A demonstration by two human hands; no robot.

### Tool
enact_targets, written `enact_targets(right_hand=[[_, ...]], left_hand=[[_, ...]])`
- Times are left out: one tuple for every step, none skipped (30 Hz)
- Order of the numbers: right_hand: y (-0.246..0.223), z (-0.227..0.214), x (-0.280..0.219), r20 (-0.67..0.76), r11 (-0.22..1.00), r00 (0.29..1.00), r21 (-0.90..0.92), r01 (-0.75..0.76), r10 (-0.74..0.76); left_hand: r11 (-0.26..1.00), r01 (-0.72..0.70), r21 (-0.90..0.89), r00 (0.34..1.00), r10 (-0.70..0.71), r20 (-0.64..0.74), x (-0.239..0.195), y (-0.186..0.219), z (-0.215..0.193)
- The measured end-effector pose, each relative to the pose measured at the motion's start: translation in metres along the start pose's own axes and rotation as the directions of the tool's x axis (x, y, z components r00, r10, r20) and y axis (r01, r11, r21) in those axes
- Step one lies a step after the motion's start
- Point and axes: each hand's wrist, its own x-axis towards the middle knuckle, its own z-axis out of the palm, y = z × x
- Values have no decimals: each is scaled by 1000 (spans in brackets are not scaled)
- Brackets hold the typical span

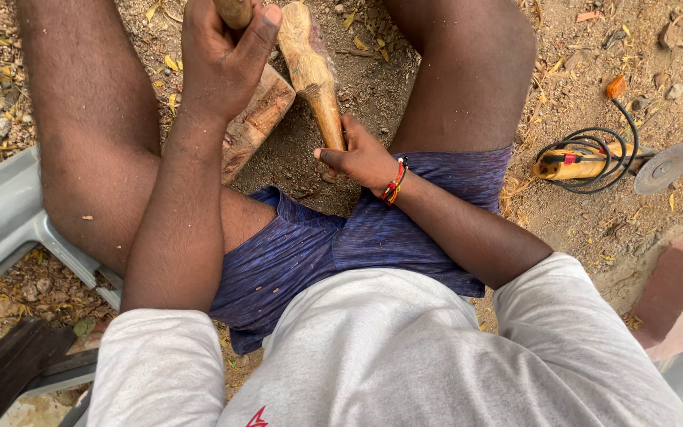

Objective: The person is carving a piece of wood using a chisel and a wooden mallet. They hold the wood between their legs and repeatedly strike the chisel to shape it.

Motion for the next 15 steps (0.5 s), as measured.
enact_targets(right_hand=[[3,0,1,5,999,999,9,38,-38],[7,1,3,9,997,997,19,75,-75],[9,1,5,12,993,993,28,115,-115],[11,0,7,6,994,995,34,104,-104],[14,0,8,0,995,996,42,88,-88],[16,1,9,-5,996,997,50,73,-73],[16,1,11,11,992,997,98,81,-82],[17,5,11,27,986,995,144,89,-94],[18,7,11,34,976,994,193,98,-107],[18,6,12,16,982,995,163,94,-98],[19,7,12,-4,987,996,138,84,-84],[21,10,14,-9,989,997,128,80,-79],[22,12,17,-18,990,997,116,81,-79],[24,14,19,-35,992,997,101,79,-75],[26,16,23,-43,994,996,80,77,-74]], left_hand=[[999,49,20,999,-49,20,0,-2,0],[994,96,41,994,-98,39,0,-3,-1],[993,116,37,992,-118,47,1,-5,0],[990,136,34,989,-138,56,1,-6,0],[987,160,29,985,-162,66,-1,-6,0],[984,179,-13,982,-178,63,-4,-4,-2],[982,179,-65,982,-175,64,-3,-3,-2],[977,180,-117,983,-173,65,-2,-2,-2],[966,206,-157,979,-202,42,-2,0,-2],[953,232,-197,972,-232,21,-3,2,-3],[909,286,-302,955,-296,13,-4,3,-3],[851,339,-402,932,-363,17,-6,4,-4],[857,342,-387,932,-361,24,-7,4,-5],[862,344,-371,933,-359,31,-7,4,-6],[867,332,-371,937,-348,25,-8,3,-5]])
